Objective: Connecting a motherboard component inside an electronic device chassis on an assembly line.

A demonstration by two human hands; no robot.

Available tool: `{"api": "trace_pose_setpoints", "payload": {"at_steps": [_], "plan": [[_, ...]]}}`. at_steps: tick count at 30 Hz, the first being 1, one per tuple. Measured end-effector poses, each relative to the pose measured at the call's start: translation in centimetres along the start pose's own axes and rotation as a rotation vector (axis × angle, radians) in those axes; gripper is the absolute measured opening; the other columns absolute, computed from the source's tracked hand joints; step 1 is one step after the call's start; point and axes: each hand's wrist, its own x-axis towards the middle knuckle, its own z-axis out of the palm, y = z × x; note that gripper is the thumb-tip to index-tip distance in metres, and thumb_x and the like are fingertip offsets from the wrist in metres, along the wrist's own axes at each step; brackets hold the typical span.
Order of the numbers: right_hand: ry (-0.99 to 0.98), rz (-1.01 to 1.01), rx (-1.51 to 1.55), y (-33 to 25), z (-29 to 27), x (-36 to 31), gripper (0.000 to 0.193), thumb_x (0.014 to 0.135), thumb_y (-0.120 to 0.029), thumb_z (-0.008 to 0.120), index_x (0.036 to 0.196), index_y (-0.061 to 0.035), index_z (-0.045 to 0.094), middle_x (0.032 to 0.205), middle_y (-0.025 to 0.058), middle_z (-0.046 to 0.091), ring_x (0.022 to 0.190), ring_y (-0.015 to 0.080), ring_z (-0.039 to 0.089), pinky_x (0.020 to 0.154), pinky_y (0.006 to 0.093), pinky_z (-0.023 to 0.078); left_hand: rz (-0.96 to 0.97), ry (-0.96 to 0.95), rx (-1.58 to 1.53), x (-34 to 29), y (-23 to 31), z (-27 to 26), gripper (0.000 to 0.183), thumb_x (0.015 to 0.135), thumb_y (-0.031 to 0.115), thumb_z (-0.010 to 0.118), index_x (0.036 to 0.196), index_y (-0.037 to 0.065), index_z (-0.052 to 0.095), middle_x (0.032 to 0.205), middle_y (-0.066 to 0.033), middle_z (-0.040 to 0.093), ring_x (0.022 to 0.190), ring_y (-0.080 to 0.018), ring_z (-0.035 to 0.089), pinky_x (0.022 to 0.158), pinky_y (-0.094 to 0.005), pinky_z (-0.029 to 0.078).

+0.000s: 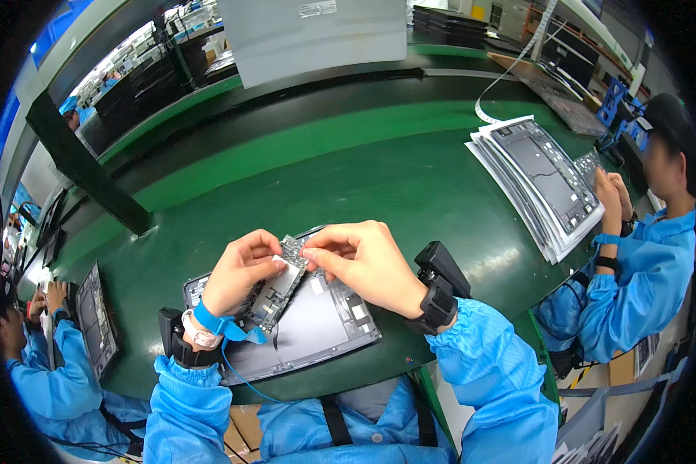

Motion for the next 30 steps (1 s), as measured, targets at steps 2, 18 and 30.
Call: {"api": "trace_pose_setpoints", "payload": {"at_steps": [2,18,30], "plan": [[0.011,-0.001,-0.079,0.9,0.3,0.9,0.012,0.080,-0.007,0.062,0.086,0.0023,0.066,0.074,0.0072,0.066,0.060,0.0072,0.057,0.055,0.0227,0.046,0.000,-0.034,-0.033,-0.2,0.4,0.1,0.011,0.080,0.001,0.061,0.090,0.001,0.056,0.090,0.0004,0.057,0.082,-0.0057,0.055,0.076,-0.0193,0.045],[0.061,-0.440,-0.566,3.5,2.4,1.1,0.010,0.069,0.001,0.065,0.078,-0.0014,0.063,0.066,0.0066,0.055,0.057,0.0175,0.056,0.051,0.0274,0.045,0.045,0.023,0.116,-0.5,0.5,0.6,0.013,0.082,0.009,0.062,0.087,-0.002,0.061,0.080,-0.0014,0.061,0.077,-0.0077,0.056,0.068,-0.0213,0.046],[0.089,-0.481,-0.559,3.5,2.6,0.8,0.008,0.068,0.002,0.065,0.075,-0.0012,0.062,0.064,0.0061,0.054,0.057,0.0180,0.055,0.051,0.0283,0.045,0.028,0.037,0.151,-0.7,0.6,0.4,0.012,0.079,0.007,0.062,0.084,-0.004,0.063,0.098,-0.0055,0.058,0.079,-0.0098,0.057,0.070,-0.0221,0.046]]}}
